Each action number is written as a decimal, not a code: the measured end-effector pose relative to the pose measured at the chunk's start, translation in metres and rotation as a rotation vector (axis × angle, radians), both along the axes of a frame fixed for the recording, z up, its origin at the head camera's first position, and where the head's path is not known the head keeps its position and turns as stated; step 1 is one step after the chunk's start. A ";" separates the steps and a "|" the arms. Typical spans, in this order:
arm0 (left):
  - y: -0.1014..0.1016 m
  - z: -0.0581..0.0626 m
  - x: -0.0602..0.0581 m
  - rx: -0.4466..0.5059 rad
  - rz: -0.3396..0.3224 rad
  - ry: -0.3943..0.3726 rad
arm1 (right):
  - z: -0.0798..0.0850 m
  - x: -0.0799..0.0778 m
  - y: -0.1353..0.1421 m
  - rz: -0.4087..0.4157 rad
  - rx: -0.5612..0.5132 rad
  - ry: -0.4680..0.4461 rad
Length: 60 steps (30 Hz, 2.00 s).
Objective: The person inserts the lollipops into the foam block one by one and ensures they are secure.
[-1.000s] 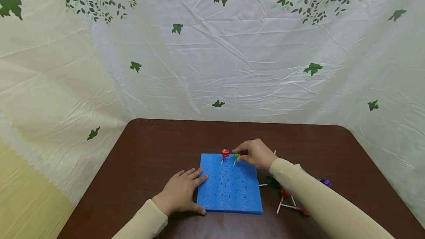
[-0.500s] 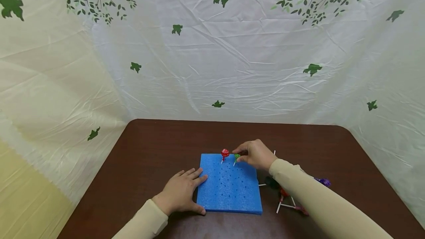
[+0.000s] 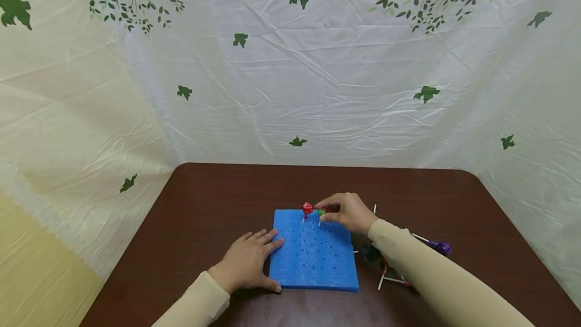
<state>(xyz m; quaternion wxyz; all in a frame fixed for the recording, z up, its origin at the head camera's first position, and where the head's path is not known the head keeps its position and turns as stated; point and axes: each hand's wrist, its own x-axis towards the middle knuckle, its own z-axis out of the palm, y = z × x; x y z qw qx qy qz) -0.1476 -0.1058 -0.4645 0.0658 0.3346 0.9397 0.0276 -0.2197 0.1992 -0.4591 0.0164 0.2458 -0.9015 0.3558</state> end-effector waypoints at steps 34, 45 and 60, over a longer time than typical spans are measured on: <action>-0.001 -0.005 0.000 0.002 0.000 0.004 | -0.005 0.002 -0.001 -0.076 -0.068 -0.104; -0.001 -0.006 -0.001 0.008 -0.010 0.008 | 0.010 0.000 0.017 -0.029 -0.063 -0.094; -0.002 -0.005 -0.001 0.018 0.007 -0.017 | 0.009 0.009 0.112 -0.145 0.098 -0.089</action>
